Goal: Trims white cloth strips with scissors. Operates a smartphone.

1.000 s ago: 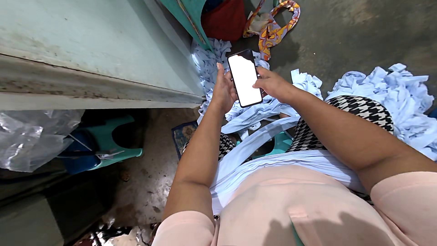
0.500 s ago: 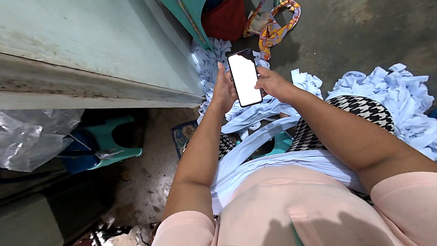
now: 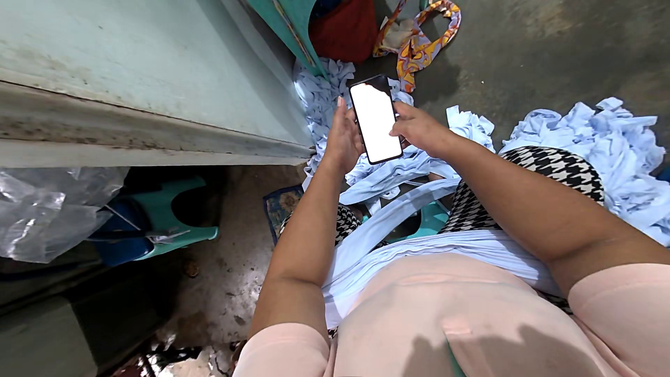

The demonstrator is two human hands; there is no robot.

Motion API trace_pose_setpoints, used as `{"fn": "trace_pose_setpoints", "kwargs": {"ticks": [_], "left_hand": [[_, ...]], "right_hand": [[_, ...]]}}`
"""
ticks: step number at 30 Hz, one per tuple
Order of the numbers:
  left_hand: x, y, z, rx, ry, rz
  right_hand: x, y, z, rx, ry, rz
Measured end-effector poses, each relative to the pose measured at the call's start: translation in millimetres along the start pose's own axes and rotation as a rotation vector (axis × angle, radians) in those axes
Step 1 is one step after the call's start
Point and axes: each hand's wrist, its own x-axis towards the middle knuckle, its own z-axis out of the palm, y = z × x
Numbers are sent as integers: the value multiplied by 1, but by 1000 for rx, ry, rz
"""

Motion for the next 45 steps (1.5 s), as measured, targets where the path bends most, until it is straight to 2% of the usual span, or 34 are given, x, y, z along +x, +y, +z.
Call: {"fn": "trace_pose_setpoints", "kwargs": {"ticks": [29,33,45], "left_hand": [[0,-1,0,13,-1,-6],[-1,-4,0,-49,52,-2],[2,-4,-2,-18,10,3]], "right_hand": [[0,1,0,14,-6,14],[1,1,0,15,-7,14],[2,2,-1,27,8,19]]}}
